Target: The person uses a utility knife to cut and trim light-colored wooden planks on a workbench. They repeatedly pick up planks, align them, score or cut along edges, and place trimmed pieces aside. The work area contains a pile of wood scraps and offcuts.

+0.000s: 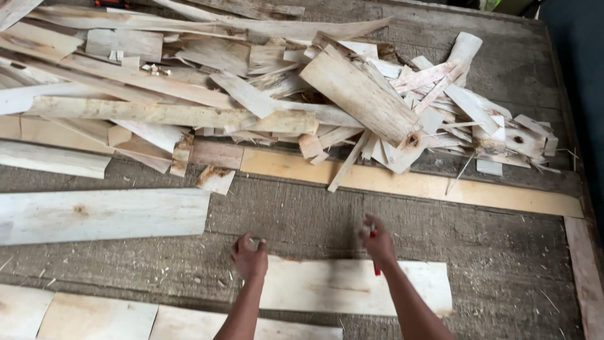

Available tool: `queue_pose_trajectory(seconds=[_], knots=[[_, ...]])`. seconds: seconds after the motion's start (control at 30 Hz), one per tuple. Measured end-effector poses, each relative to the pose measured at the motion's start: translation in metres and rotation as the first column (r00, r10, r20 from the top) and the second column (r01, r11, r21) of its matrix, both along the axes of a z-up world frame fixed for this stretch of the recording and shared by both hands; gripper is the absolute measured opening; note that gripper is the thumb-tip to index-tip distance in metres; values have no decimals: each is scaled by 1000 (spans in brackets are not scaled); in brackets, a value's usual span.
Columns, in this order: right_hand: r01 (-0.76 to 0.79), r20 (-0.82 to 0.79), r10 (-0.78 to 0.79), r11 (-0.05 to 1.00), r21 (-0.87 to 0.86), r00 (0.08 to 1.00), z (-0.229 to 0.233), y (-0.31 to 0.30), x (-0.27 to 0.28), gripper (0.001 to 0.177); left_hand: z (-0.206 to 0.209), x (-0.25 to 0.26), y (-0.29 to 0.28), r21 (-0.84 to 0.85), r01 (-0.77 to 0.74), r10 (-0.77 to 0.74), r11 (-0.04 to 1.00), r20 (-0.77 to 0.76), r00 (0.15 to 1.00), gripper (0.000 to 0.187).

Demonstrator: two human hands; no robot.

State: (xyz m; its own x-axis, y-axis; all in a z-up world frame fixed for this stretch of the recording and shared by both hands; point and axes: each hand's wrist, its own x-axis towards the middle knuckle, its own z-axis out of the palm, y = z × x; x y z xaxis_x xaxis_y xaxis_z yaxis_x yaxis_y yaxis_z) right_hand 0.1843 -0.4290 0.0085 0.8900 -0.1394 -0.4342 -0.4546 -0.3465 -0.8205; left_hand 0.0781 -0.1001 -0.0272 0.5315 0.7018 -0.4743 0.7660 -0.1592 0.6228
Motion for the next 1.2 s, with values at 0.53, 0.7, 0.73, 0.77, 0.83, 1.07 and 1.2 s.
queue_pose_trajectory(seconds=[0.53, 0.7, 0.73, 0.77, 0.83, 1.07, 1.2], knots=[[-748, -327, 740, 341, -570, 587, 38, 10, -124, 97, 22, -116, 11, -278, 50, -45, 959, 24, 999, 62], [-619, -155, 698, 482, -620, 699, -6, -23, -119, 76, -22, -120, 17, -301, 58, -8, 952, 164, 987, 48], [-560, -70, 688, 522, -643, 722, -13, -31, -118, 60, -20, -120, 14, -319, 73, -13, 945, 187, 982, 43], [-562, -73, 688, 521, -643, 722, -9, -35, -121, 60, -25, -122, 11, -321, 72, -12, 944, 185, 983, 43], [-475, -47, 597, 585, -658, 801, -1, -44, -128, 62, -36, -126, 5, -341, 67, 29, 938, 268, 963, 31], [-352, -35, 410, 734, -580, 912, -3, -79, -185, 55, -27, -136, -16, -361, -37, 192, 932, 404, 894, 22], [-338, -56, 376, 745, -575, 925, 10, -79, -220, 57, -47, -147, -17, -316, -103, 213, 943, 336, 917, 14]])
